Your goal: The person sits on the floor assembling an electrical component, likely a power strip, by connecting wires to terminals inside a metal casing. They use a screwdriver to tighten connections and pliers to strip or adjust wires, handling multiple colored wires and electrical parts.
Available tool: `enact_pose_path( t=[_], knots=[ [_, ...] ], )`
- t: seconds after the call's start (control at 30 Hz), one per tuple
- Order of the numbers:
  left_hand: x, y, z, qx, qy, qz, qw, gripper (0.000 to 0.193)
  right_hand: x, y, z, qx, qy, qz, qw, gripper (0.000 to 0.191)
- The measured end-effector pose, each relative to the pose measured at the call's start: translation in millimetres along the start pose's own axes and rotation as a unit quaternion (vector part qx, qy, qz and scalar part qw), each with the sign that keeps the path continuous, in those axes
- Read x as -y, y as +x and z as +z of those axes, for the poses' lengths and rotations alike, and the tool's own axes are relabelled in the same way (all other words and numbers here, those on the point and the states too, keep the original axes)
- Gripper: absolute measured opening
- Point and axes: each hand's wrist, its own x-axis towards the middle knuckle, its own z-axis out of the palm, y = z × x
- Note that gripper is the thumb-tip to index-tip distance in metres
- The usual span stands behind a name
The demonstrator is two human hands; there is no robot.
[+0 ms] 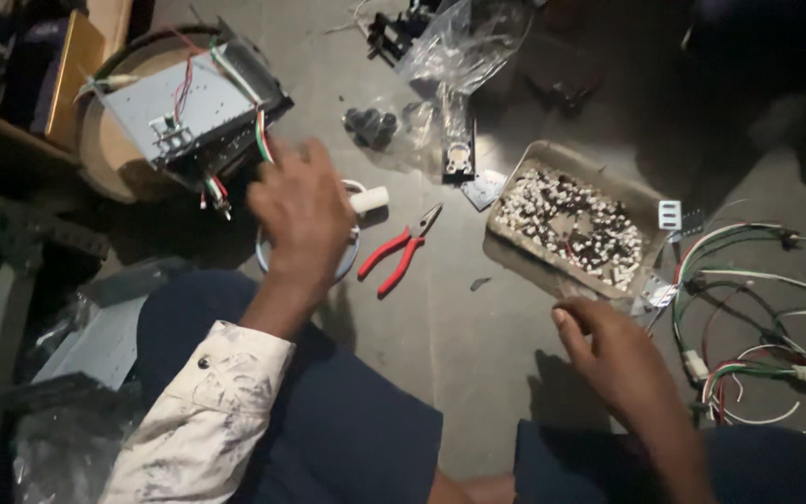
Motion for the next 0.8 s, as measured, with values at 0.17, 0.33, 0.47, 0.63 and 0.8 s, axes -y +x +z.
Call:
enact_pose_path(
  t=[0.17,0.33,0.47,0.63,0.8],
  knots=[
    [-29.6,3.4,31.9,0.054,-0.057,0.092,0.993,0.029,-6.7,2.6,13.6,0.003,0.007,-0.031,0.999,0.032],
    [-41.6,-0.5,50.9,0.105,-0.193,0.116,0.969,0.03,-20.4,10.6,20.8,0.025,-0.002,-0.003,1.0,0.034],
    [-49.3,-14.4,16.1,0.035,-0.256,0.094,0.961,0.023,-37.7,20.5,23.9,0.075,-0.071,-0.001,0.995,0.039],
    [-4.5,-30.9,-69.2,-0.083,-0.259,-0.028,0.962,0.018,-68.3,33.1,26.3,0.125,-0.164,0.05,0.977,0.044],
    [123.5,-86.5,-127.1,-0.08,-0.091,-0.201,0.972,0.024,-91.4,48.8,48.8,0.105,-0.098,-0.017,0.99,0.044]
  ],
)
